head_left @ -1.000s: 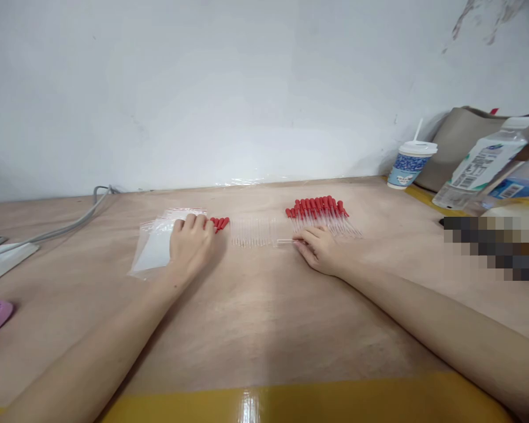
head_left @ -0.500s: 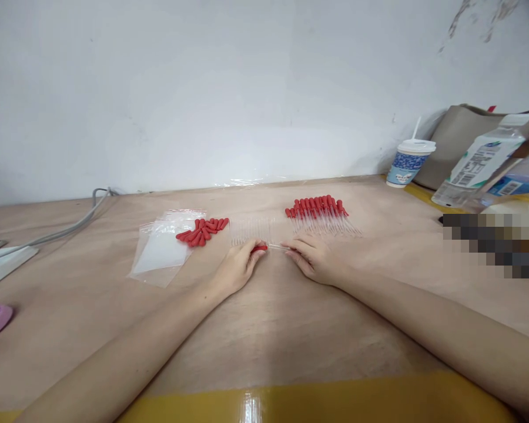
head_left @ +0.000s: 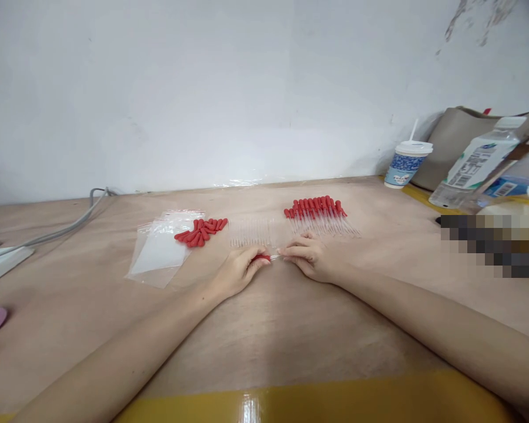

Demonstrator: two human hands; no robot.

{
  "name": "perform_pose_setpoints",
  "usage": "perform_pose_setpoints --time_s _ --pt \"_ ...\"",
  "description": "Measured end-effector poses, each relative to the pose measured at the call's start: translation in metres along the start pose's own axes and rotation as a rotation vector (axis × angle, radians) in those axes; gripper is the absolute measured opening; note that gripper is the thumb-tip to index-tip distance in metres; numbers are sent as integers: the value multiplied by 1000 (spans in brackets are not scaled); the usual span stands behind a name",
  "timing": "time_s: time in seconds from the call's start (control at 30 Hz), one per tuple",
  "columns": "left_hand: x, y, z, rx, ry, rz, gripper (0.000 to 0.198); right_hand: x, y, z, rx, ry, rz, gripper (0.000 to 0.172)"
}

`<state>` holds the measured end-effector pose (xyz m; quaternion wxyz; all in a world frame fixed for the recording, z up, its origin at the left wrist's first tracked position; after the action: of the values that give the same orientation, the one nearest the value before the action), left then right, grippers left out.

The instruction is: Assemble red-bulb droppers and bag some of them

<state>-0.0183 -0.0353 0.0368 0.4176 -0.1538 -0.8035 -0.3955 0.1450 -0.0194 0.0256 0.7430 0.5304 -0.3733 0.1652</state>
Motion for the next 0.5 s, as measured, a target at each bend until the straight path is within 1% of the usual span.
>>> perform_pose_setpoints --time_s 0.07,0.13,0.23,0.33,0.5 --pt "0 0 -1 -16 -6 7 10 -1 0 -1 3 16 13 20" --pt "-1 -1 0 -20 0 13 10 -2 0 -1 8 -18 33 21" --pt "-4 -2 3 3 36 4 11 -3 0 4 51 -192 51 25" --pt "-4 -3 3 -4 84 -50 11 -2 0 11 75 -321 27 28" --pt "1 -4 2 -51 129 -166 15 5 1 14 3 -301 -62 21"
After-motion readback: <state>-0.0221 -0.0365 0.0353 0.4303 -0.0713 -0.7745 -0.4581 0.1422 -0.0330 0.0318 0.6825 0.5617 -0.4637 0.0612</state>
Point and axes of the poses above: each hand's wrist, its own y-axis towards the middle knuckle, its own x-axis out of the back of the hand, z = x × y, the point moved 5 cm from there along y, towards the middle knuckle, and after that the axes turned 3 degrees about z, right-handed, at the moved point
